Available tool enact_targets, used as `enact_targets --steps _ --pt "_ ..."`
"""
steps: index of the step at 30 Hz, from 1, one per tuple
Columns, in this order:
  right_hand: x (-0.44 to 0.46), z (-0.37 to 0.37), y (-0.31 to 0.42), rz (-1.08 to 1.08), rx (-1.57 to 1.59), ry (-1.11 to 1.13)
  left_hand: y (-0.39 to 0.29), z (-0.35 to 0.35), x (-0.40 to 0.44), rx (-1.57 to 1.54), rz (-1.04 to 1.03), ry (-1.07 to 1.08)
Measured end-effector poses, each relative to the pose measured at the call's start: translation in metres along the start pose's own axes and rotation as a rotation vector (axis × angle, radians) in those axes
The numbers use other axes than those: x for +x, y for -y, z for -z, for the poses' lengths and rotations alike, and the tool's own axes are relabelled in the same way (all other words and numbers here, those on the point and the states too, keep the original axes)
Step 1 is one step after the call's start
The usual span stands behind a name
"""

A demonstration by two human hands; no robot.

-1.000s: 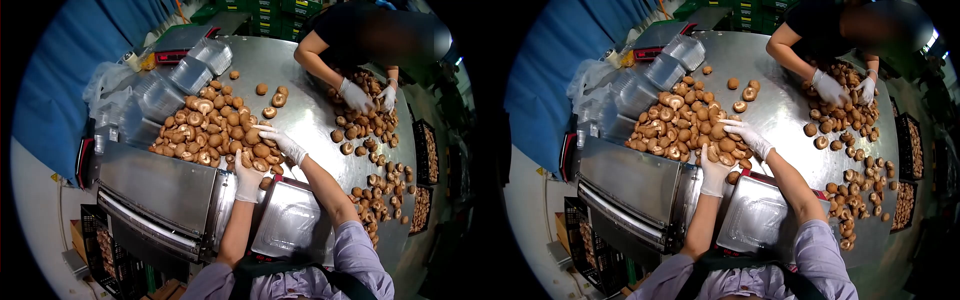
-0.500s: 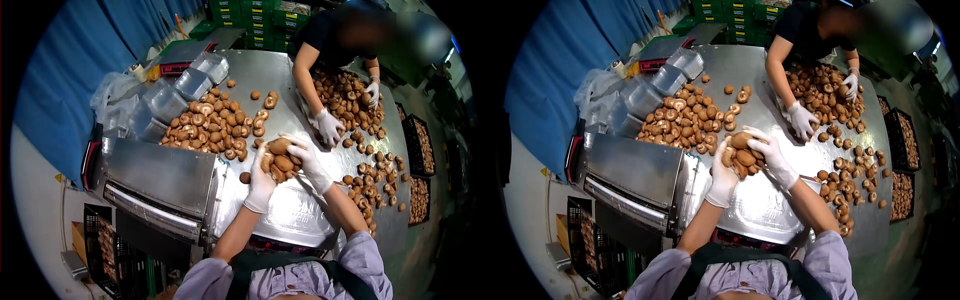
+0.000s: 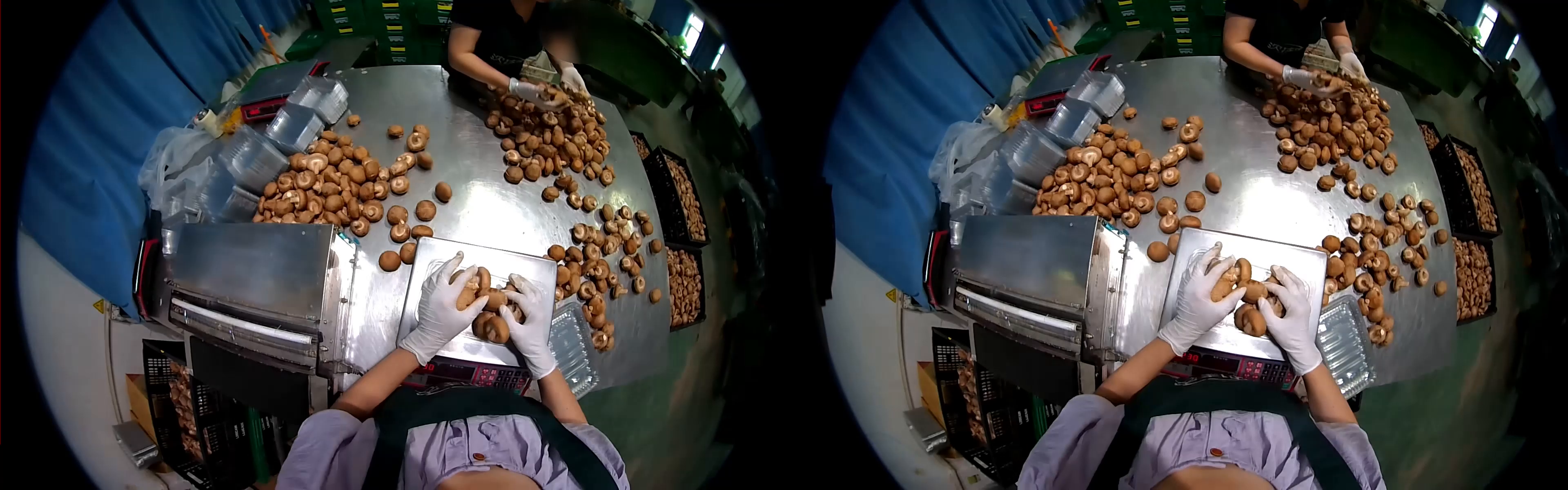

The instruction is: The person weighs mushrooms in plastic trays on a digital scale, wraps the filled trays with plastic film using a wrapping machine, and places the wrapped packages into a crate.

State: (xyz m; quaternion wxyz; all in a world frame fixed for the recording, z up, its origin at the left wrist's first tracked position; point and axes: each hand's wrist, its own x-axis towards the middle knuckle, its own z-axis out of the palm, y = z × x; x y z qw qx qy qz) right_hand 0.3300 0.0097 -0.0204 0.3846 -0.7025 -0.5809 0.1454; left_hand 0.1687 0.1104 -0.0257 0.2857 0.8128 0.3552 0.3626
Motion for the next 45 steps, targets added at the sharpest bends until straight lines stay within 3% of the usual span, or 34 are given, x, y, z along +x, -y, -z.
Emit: enact_targets --steps 2,9,11,13,16,18,20,21,22,25,27,30,31,33,34,37,38,39,41,45 --pt "-0.003 0.005 0.004 -0.002 -0.048 -0.058 -0.002 0.002 -0.001 0.138 -0.066 0.01" --pt "-0.008 0.015 0.001 -0.021 0.02 -0.197 0.015 0.018 -0.001 0.026 -0.062 -0.069" --pt "-0.017 0.019 0.004 0.022 -0.036 -0.233 0.032 0.025 0.012 -0.063 0.087 -0.139" --pt "-0.04 0.021 0.0 0.209 -0.083 -0.296 0.05 0.036 0.035 -0.094 0.262 -0.219" --pt "-0.084 0.015 -0.009 0.352 -0.159 -0.043 0.105 0.043 0.067 0.158 0.428 -0.141" --pt "-0.1 0.012 -0.01 0.472 -0.26 0.046 0.166 0.032 0.079 0.238 0.407 -0.118" --pt "-0.111 0.009 -0.015 0.473 -0.206 0.134 0.175 0.027 0.091 0.274 0.4 -0.109" --pt "-0.112 0.008 -0.014 0.486 -0.19 0.167 0.169 0.028 0.1 0.255 0.507 0.017" --pt "-0.114 0.009 -0.012 0.411 -0.203 0.274 0.165 0.026 0.107 0.235 0.614 0.14" --pt "-0.126 0.008 -0.013 0.253 -0.155 0.442 0.186 0.015 0.11 0.287 0.567 0.132" --pt "-0.131 0.007 -0.014 0.264 -0.147 0.36 0.192 0.018 0.107 0.139 0.579 0.005" --pt "-0.14 0.019 -0.013 0.176 -0.331 0.514 0.189 0.03 0.104 0.257 0.521 -0.141" --pt "-0.141 0.023 -0.011 0.137 -0.399 0.553 0.193 0.031 0.103 0.19 0.57 -0.154" --pt "-0.145 0.024 -0.012 0.121 -0.406 0.549 0.188 0.036 0.099 -0.339 0.566 -0.284" --pt "-0.146 0.025 -0.012 0.11 -0.406 0.574 0.174 0.039 0.099 -0.375 0.609 -0.278" --pt "-0.142 0.03 -0.017 0.127 -0.339 0.538 0.184 0.033 0.092 -0.206 0.551 -0.206" --pt "-0.136 0.037 -0.015 0.067 -0.222 0.554 0.196 0.032 0.091 -0.148 0.61 -0.166" --pt "-0.126 0.044 -0.01 0.012 -0.105 0.567 0.176 0.04 0.094 0.101 0.691 -0.018" --pt "-0.095 0.065 0.014 0.046 -0.055 0.521 0.21 0.025 0.089 0.077 0.744 0.055" --pt "-0.042 0.073 0.03 0.088 0.126 0.378 0.185 0.025 0.092 0.17 0.729 -0.037"
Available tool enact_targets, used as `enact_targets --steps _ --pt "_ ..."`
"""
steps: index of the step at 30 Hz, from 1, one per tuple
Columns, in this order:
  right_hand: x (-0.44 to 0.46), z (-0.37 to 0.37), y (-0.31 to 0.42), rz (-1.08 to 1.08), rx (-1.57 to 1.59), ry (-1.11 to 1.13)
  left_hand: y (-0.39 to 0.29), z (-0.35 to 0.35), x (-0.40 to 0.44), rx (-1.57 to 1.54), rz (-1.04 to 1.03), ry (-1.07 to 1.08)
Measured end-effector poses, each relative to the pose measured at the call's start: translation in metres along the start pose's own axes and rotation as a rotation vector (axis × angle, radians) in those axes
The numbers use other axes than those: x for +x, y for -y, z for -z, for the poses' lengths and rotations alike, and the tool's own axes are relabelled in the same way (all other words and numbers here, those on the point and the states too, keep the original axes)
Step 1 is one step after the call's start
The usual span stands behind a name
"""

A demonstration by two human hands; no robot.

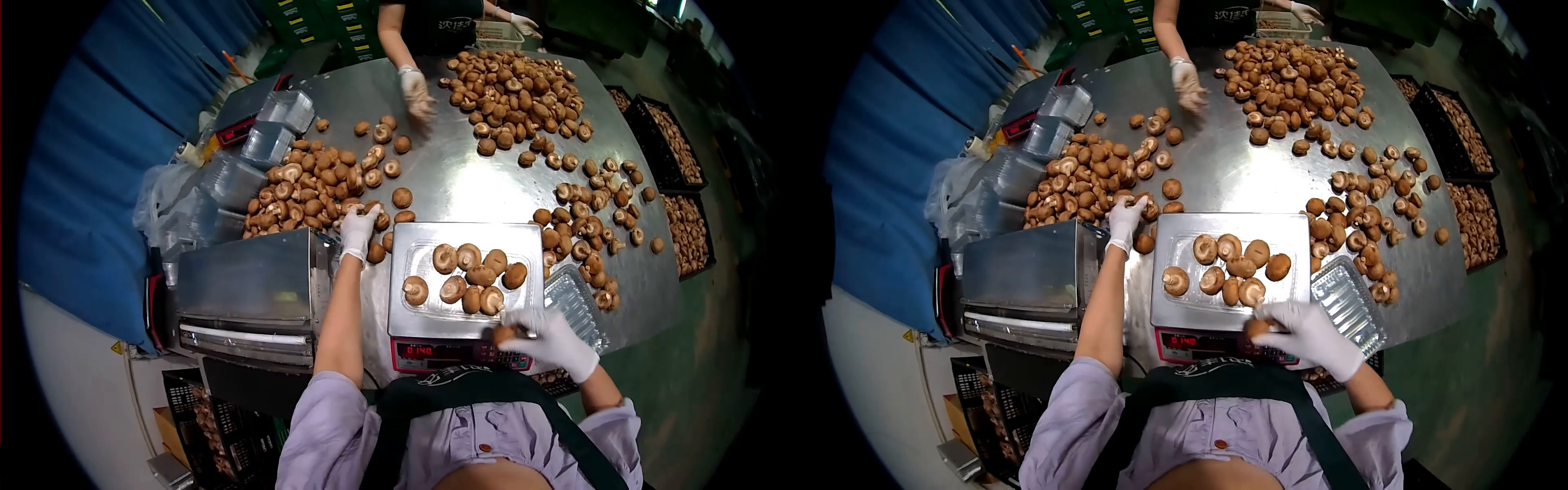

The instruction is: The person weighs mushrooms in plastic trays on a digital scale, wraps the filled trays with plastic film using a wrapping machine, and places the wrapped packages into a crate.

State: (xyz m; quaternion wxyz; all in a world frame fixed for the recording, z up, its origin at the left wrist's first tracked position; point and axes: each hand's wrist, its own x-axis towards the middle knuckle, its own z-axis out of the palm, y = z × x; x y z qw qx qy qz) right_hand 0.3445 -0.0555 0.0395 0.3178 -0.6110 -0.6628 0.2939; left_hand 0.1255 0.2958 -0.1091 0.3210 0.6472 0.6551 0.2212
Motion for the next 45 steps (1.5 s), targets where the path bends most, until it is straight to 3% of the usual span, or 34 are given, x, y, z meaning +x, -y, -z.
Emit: enact_targets --steps 2,5,8,11,14,16,18,22,24,28,30,32,34,36,37,40,45 --pt "0.038 -0.003 0.006 0.191 -0.079 -0.222 -0.017 0.007 -0.009 0.117 0.054 -0.039" --pt "0.093 -0.029 0.005 0.336 -0.14 -0.359 -0.002 0.0 0.0 0.03 0.042 -0.056" --pt "0.125 -0.062 -0.008 0.337 -0.329 -0.12 0.004 0.001 -0.004 -0.044 0.045 -0.081" --pt "0.127 -0.067 -0.017 0.451 -0.444 -0.214 0.02 -0.003 0.001 -0.143 -0.019 -0.143" --pt "0.109 -0.037 -0.019 0.257 -0.34 -0.341 0.038 -0.013 0.008 -0.422 -0.043 -0.142" --pt "0.088 -0.022 -0.022 -0.001 -0.339 -0.284 0.017 -0.004 -0.005 -0.319 -0.03 -0.128" --pt "0.073 -0.019 -0.035 -0.077 -0.425 -0.174 0.006 -0.002 -0.014 -0.774 -0.084 -0.125" --pt "0.06 -0.033 -0.046 0.047 -0.509 -0.291 -0.033 0.02 -0.053 -0.941 -0.263 0.005" --pt "0.057 -0.032 -0.05 0.106 -0.296 -0.287 -0.059 0.034 -0.091 -1.015 -0.312 0.169" --pt "0.046 -0.028 -0.041 0.013 0.191 -0.287 -0.081 0.042 -0.154 -1.052 -0.508 0.425" --pt "0.041 -0.025 -0.033 0.026 0.201 -0.309 -0.081 0.04 -0.175 -1.07 -0.503 0.501" --pt "0.036 -0.022 -0.024 -0.114 0.432 -0.291 -0.085 0.039 -0.189 -1.112 -0.389 0.591" --pt "0.031 -0.023 -0.024 -0.098 0.45 -0.27 -0.088 0.035 -0.194 -1.131 -0.397 0.617" --pt "0.03 -0.026 -0.024 -0.056 0.733 -0.263 -0.087 0.03 -0.196 -1.137 -0.362 0.661" --pt "0.031 -0.024 -0.022 -0.147 0.925 -0.177 -0.086 0.028 -0.197 -1.131 -0.374 0.666" --pt "0.038 -0.034 -0.022 -0.076 1.136 -0.165 -0.085 0.025 -0.203 -1.107 -0.367 0.689" --pt "0.045 -0.033 -0.012 -0.08 1.28 0.039 -0.084 0.028 -0.209 -1.095 -0.351 0.712"
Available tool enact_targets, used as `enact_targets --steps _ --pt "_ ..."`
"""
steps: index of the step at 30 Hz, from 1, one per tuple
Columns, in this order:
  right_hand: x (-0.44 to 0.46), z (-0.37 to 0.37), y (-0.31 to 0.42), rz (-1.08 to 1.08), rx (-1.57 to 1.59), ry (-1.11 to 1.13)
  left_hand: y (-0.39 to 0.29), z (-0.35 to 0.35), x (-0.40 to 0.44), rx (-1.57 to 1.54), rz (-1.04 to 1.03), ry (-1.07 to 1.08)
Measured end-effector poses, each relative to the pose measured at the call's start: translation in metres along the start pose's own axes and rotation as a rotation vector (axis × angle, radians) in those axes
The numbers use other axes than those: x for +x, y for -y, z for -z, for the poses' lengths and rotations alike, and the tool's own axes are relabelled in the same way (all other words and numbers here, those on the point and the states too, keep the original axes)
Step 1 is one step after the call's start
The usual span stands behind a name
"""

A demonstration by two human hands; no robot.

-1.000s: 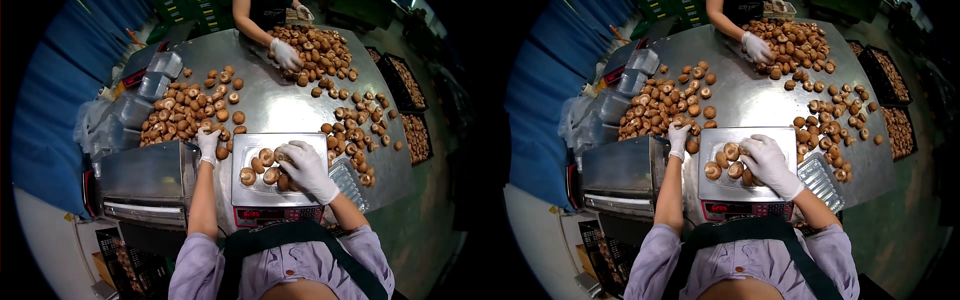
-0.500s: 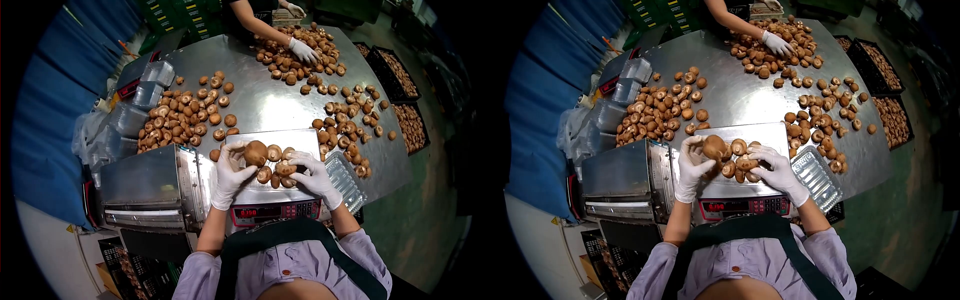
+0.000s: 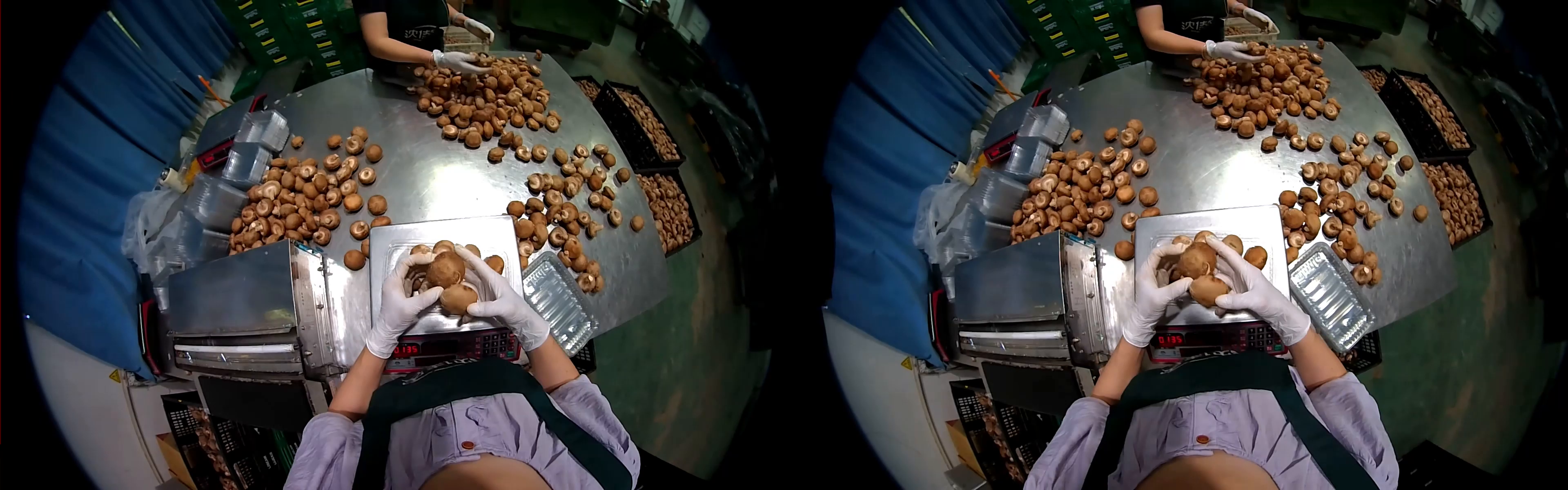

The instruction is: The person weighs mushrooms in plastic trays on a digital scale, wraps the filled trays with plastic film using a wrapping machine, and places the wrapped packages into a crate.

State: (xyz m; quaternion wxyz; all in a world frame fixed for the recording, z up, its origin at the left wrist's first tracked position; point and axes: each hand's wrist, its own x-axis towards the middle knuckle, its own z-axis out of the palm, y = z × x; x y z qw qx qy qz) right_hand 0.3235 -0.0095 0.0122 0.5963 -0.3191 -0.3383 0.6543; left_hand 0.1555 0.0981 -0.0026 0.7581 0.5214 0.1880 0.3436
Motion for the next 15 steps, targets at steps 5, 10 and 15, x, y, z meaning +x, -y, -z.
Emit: enact_targets --steps 5,10,15 --pt "-0.004 0.0 0.0 0.054 0.032 0.006 -0.015 0.0 -0.001 0.619 -0.145 0.132" --pt "-0.029 0.012 -0.001 0.052 0.079 -0.115 -0.018 -0.02 -0.005 0.814 -0.278 0.349" --pt "-0.088 0.025 0.018 0.123 0.117 -0.469 -0.022 -0.008 -0.003 0.708 -0.212 0.218"
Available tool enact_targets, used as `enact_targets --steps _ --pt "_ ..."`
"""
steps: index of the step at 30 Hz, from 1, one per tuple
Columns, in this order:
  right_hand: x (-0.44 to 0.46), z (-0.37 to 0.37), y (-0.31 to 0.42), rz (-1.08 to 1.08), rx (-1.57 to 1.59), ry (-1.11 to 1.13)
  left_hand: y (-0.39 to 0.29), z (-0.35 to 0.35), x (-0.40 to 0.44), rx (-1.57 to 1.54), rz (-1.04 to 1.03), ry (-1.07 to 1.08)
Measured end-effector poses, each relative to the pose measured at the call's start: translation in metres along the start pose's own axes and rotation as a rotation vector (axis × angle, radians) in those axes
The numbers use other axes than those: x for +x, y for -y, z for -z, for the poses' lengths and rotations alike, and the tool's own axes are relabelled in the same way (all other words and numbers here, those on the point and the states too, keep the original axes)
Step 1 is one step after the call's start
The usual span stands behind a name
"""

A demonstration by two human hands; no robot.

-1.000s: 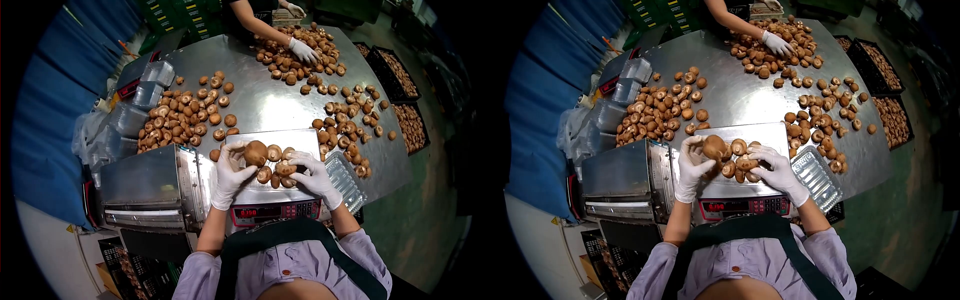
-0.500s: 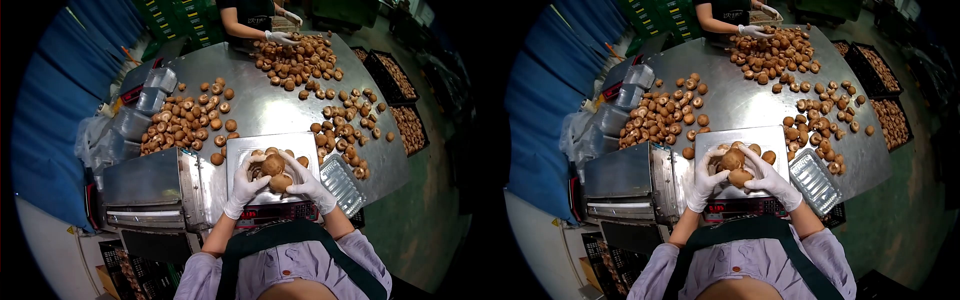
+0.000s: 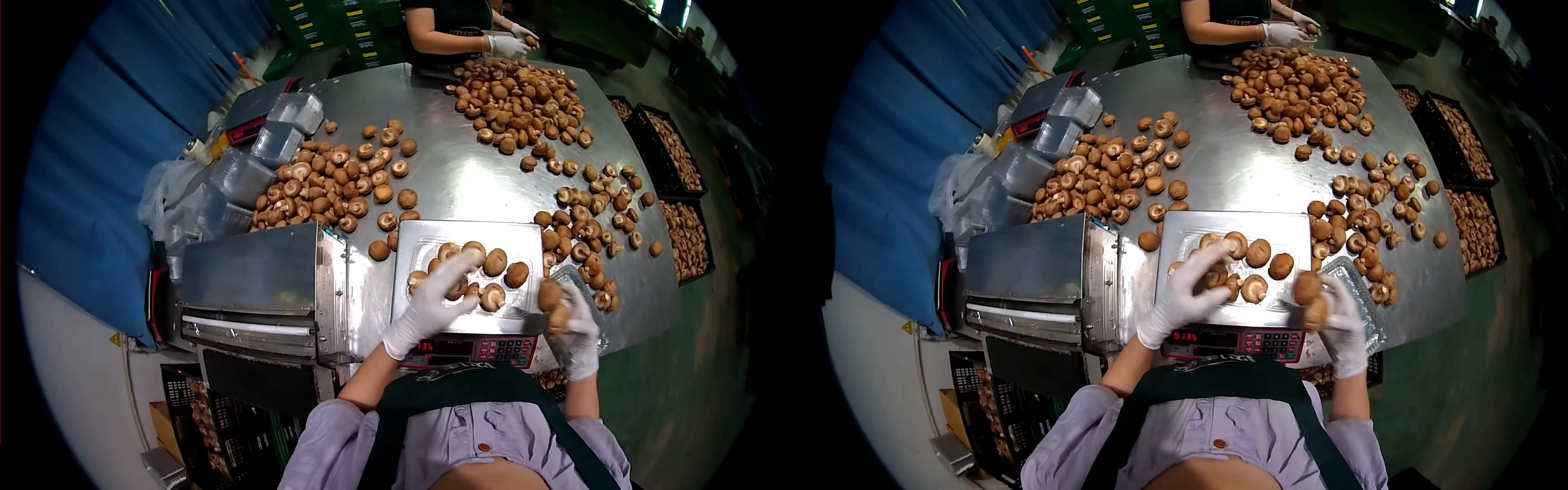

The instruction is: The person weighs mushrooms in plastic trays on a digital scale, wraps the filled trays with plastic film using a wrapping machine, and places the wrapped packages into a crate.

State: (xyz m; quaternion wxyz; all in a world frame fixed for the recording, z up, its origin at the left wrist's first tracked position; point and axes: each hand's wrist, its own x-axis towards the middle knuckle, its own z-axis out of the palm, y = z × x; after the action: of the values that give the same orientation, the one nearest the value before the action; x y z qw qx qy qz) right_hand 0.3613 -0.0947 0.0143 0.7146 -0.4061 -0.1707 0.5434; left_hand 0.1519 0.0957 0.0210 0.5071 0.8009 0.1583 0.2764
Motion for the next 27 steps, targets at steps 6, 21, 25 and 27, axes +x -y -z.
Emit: enact_targets --steps 6,21,25,27 --pt "-0.092 0.119 0.05 0.13 -0.391 -0.299 0.102 0.077 -0.018 0.05 0.467 -0.701" --pt "-0.126 0.244 0.03 -0.352 -1.317 -0.66 0.186 0.092 0.042 0.834 0.713 0.13" --pt "-0.08 0.153 0.057 -0.251 -1.237 -0.636 0.182 0.088 0.031 0.703 0.573 -0.036" --pt "-0.06 0.12 0.063 -0.145 -1.236 -0.54 0.197 0.081 0.017 0.674 0.509 -0.169"
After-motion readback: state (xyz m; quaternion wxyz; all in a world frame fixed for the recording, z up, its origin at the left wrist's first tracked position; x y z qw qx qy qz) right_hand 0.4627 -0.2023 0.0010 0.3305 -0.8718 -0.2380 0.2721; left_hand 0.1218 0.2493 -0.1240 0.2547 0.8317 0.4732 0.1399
